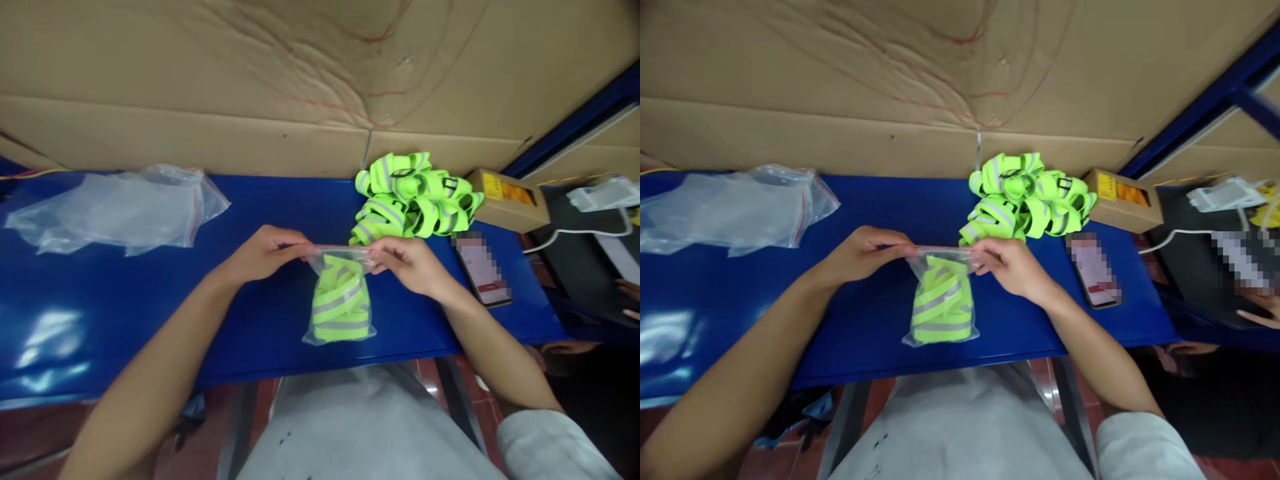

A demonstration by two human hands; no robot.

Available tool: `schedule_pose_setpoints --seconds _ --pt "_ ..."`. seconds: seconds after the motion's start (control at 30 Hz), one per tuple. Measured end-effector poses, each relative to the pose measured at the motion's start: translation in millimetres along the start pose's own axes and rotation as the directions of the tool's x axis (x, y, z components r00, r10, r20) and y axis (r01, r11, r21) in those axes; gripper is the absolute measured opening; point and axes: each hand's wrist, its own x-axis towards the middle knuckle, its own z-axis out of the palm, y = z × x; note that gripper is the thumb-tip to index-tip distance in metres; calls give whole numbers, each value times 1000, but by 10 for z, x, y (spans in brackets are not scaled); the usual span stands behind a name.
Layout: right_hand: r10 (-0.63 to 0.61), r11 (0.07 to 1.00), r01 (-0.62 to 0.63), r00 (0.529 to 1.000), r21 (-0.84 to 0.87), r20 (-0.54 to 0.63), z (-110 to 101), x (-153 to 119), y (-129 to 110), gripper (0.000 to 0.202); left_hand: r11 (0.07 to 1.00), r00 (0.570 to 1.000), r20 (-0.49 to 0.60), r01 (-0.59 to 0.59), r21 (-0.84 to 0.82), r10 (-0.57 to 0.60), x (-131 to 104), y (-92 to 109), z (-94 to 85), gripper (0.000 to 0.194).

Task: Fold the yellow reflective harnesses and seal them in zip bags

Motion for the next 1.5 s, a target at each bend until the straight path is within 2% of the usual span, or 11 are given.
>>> schedule_pose_setpoints --seconds 0.2,0.3,0.37,0.43,0.5,0.53,0.83,1.1,1.23,1.37,1.5 --pt "-122 978 116 992 -171 -22 31 -40 -69 23 998 1000 -5 9 58 -9 7 28 -18 30" --pt "-238 942 203 965 -268 -106 27 -48 -99 31 995 978 -205 -16 98 36 -61 111 -97 21" --pt "-307 913 241 937 -328 -166 16 -57 -124 40 976 883 -447 -48 212 141 -137 198 -161 14" --pt "-371 882 272 905 -385 -210 4 -70 -148 41 915 695 -653 -16 403 300 -209 275 -220 14" --pt "-405 856 276 884 -437 -234 -3 -82 -161 39 827 521 -724 59 558 452 -246 299 -267 23" --pt "-406 847 267 883 -459 -236 -4 -86 -161 39 796 490 -721 86 599 490 -246 280 -285 26" --pt "-415 719 265 906 -642 -90 58 -90 -79 32 811 687 -662 180 557 301 -74 -52 -181 13" --pt "-291 505 -20 937 -863 -193 -56 -24 82 49 765 967 -154 -58 641 202 -63 52 266 23" --pt "-347 536 142 936 -832 -64 13 -25 71 33 860 990 25 -135 492 140 -76 137 547 39" --pt "-431 695 339 902 -634 11 172 -73 -17 32 886 975 -62 -167 432 214 -108 162 668 82" --pt "-414 805 440 897 -398 155 267 -114 -93 40 888 977 -107 -120 444 185 -110 140 635 89"
